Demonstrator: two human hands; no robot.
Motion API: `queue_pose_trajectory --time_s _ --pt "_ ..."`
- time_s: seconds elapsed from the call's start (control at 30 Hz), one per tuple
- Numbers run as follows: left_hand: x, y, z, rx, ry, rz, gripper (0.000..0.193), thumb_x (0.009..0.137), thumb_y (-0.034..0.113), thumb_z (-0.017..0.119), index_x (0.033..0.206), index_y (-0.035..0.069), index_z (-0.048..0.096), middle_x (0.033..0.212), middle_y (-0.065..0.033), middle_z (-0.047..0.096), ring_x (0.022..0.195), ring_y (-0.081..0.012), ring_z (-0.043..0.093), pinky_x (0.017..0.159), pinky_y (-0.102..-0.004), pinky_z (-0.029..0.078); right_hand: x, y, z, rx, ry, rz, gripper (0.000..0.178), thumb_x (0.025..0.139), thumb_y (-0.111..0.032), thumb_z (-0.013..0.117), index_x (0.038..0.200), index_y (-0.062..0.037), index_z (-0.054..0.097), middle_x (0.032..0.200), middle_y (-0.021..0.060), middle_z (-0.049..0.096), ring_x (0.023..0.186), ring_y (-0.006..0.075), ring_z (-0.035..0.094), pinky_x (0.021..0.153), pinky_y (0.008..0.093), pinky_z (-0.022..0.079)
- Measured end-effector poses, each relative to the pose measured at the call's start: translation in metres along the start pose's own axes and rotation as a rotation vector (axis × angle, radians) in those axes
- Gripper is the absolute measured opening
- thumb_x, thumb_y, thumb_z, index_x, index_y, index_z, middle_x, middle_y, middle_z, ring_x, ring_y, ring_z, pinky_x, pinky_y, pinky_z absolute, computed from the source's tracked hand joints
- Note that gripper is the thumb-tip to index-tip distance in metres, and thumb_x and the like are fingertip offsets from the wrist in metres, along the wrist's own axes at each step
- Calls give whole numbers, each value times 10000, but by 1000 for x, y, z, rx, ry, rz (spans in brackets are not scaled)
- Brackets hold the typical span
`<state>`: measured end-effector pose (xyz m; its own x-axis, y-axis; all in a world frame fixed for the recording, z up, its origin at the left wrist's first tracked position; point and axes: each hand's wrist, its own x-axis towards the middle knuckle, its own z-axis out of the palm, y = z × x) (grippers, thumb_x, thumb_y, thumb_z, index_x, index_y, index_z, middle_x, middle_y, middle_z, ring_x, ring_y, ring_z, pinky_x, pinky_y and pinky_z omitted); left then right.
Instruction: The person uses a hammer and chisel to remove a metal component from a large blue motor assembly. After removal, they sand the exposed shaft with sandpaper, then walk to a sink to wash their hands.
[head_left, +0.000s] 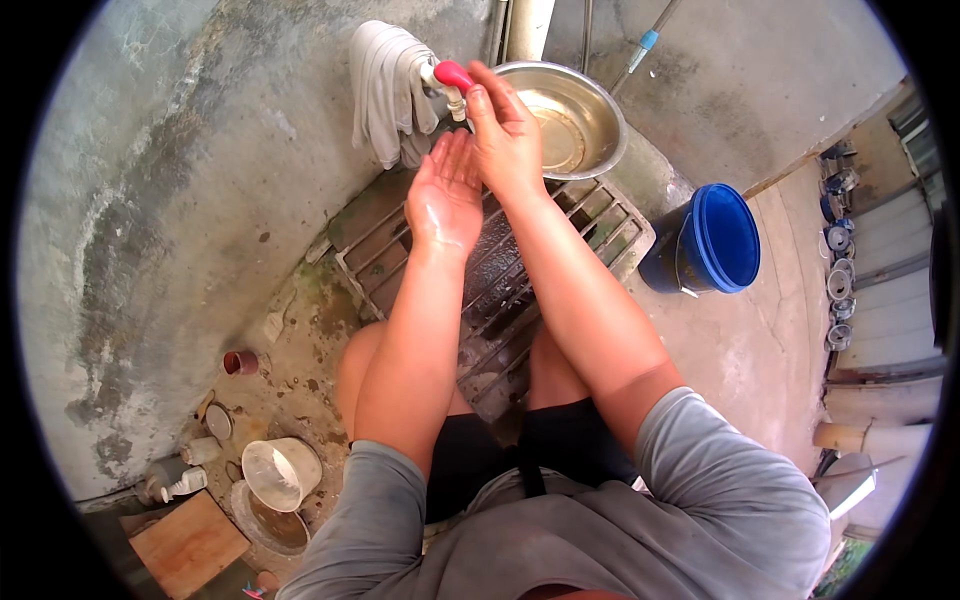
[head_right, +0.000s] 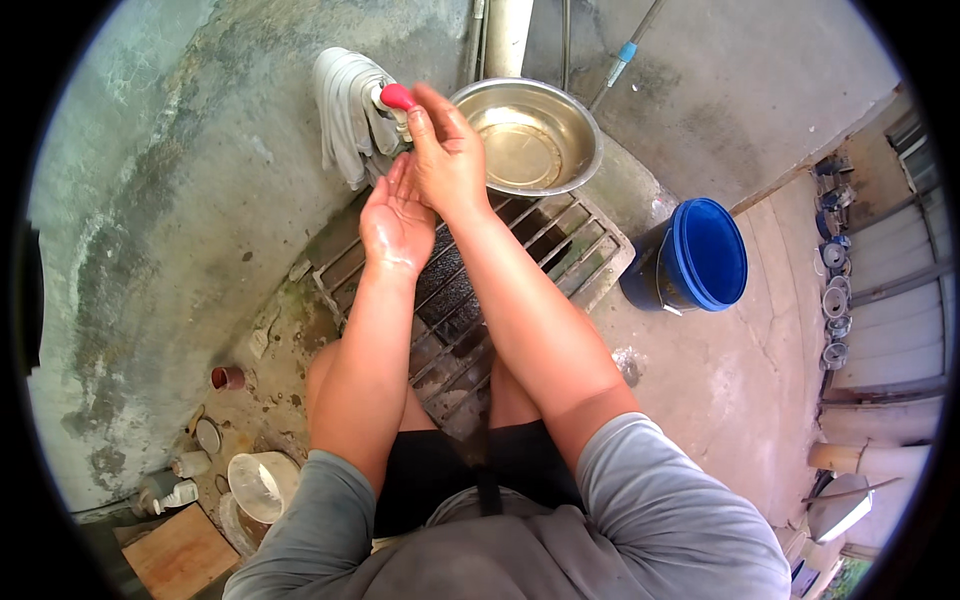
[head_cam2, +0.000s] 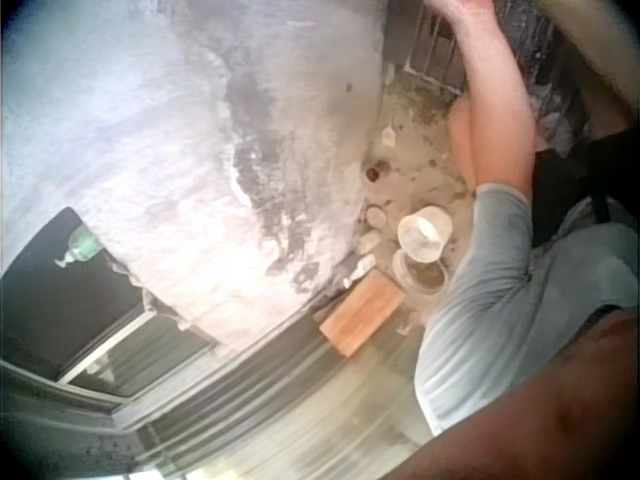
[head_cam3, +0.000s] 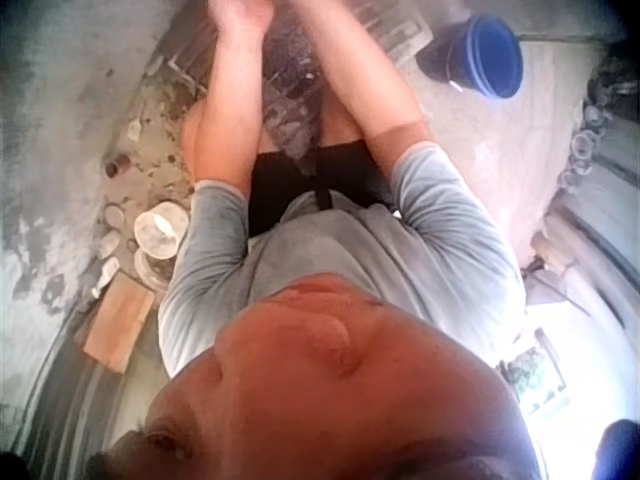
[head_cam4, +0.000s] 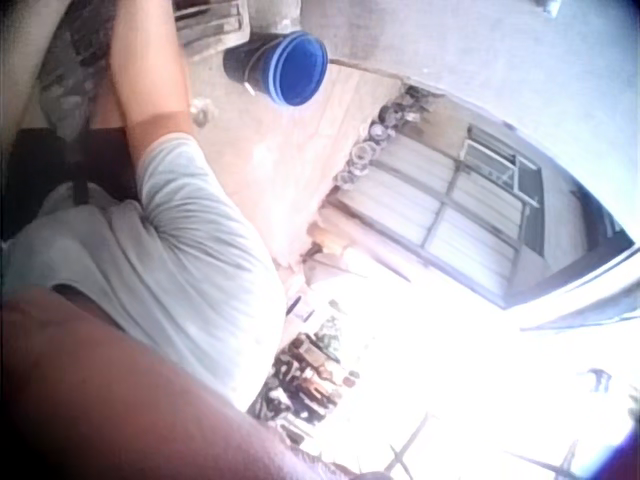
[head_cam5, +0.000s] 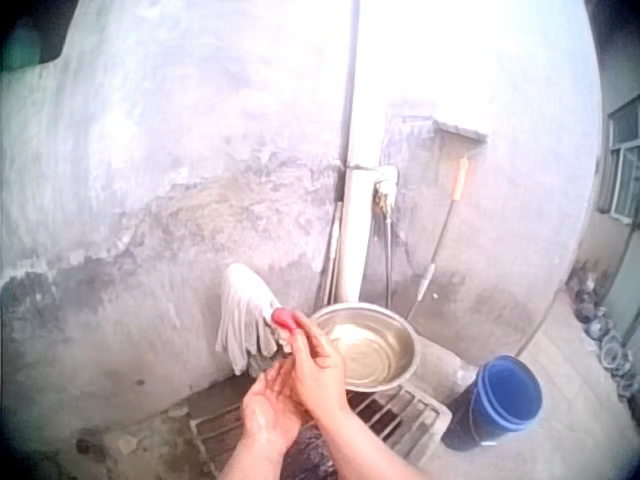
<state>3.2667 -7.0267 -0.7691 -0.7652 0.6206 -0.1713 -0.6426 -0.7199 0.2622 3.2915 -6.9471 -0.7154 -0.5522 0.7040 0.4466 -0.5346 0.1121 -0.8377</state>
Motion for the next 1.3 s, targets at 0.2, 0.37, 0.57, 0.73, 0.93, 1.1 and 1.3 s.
queue_pose_trajectory --time_s 0.2,0.37,0.57,0.73,0.93,1.1,1.3 --pt "2 3 8 -102 -34 3 495 1134 323 279 1458 -18 435 1490 -170 525 1369 -288 524 1175 -430 414 4 -1 5 -84 -17 -16 371 1077 -267 596 1341 -16 661 1184 52 726 1077 107 635 956 271 507" --pt "5 -7 6 -157 -59 -26 502 1136 328 260 1448 -19 448 1461 -173 550 1363 -284 533 1189 -438 404 9 3 4 -20 -26 -17 342 1080 -263 587 1288 -7 678 1160 57 733 1074 103 643 944 265 517" --pt "7 -8 10 -164 -63 -18 508 1139 334 244 1461 -11 429 1470 -159 528 1384 -275 512 1201 -443 387 12 1 4 35 -56 -7 316 1089 -227 563 1271 7 671 1171 80 735 1076 133 665 965 288 534" --pt "4 -9 22 -139 -40 4 514 1140 336 233 1468 -10 425 1485 -155 514 1398 -271 497 1210 -446 373 13 2 1 14 -55 30 308 1093 -212 550 1267 14 668 1185 96 733 1080 151 674 977 303 539" --pt "6 -12 26 -135 -29 2 486 1140 303 233 1458 7 452 1494 -128 531 1410 -266 485 1214 -455 351 16 4 -2 140 -80 80 300 1100 -193 527 1281 13 651 1205 105 724 1092 161 677 1004 315 538" --pt "10 -7 29 -141 19 15 460 1138 273 265 1458 -10 436 1451 -145 549 1395 -262 491 1210 -442 363 8 15 -1 -5 26 65 284 1093 -248 546 1162 11 638 1102 98 715 997 134 653 880 293 535" --pt "15 -1 12 70 44 -40 312 1108 175 404 1304 -16 554 1310 -151 630 1292 -289 577 1157 -430 440 -16 55 -18 704 76 713 246 1066 -228 543 1122 1 615 1078 110 680 1033 243 656 929 393 547"
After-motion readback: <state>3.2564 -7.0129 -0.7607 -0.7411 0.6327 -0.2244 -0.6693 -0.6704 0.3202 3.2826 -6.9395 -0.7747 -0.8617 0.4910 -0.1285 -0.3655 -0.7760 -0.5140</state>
